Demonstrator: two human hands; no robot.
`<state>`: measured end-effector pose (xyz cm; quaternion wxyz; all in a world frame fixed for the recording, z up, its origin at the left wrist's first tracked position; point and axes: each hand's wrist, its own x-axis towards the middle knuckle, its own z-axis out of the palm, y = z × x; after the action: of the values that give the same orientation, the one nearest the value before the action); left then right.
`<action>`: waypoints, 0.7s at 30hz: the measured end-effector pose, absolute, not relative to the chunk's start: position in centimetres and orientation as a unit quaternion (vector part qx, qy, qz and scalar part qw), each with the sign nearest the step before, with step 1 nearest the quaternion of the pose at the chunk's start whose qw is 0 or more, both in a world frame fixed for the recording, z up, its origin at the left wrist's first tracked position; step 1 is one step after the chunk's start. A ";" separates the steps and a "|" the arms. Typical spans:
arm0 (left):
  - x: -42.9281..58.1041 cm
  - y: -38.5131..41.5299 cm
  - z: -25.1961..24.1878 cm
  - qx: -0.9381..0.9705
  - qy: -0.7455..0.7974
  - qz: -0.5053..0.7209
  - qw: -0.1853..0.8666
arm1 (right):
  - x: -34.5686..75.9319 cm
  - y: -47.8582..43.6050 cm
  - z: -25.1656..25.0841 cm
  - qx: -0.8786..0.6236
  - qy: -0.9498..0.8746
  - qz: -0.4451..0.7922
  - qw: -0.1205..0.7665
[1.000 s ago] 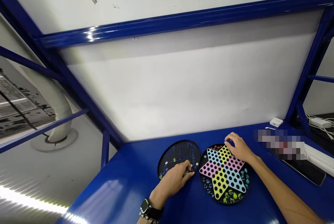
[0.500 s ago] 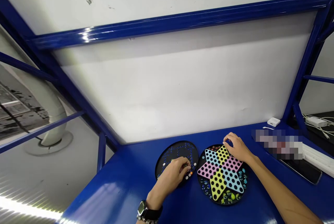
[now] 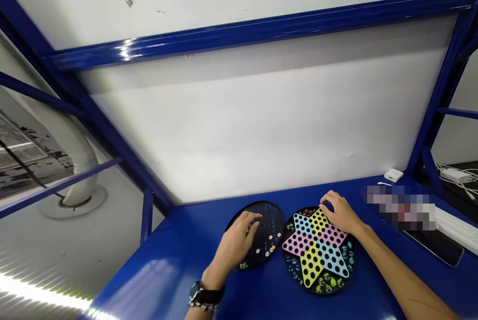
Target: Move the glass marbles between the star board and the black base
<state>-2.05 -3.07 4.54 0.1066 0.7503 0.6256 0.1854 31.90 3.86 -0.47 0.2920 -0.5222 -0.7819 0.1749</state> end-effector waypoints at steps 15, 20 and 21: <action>-4.6 -3.4 2.9 0.740 0.672 0.036 0.004 | 31.5 3.3 -0.5 -0.525 -0.778 0.189 0.289; -5.2 -2.9 2.3 0.741 0.669 0.046 0.037 | 31.4 3.2 -0.3 -0.522 -0.777 0.199 0.290; -5.4 -3.1 2.4 0.740 0.669 0.053 0.045 | 31.4 3.1 -0.2 -0.522 -0.777 0.201 0.289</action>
<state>-5.45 -3.06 2.37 0.0453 0.7404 0.6685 0.0532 31.38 3.15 -0.25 0.2892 -0.5223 -0.7766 0.2012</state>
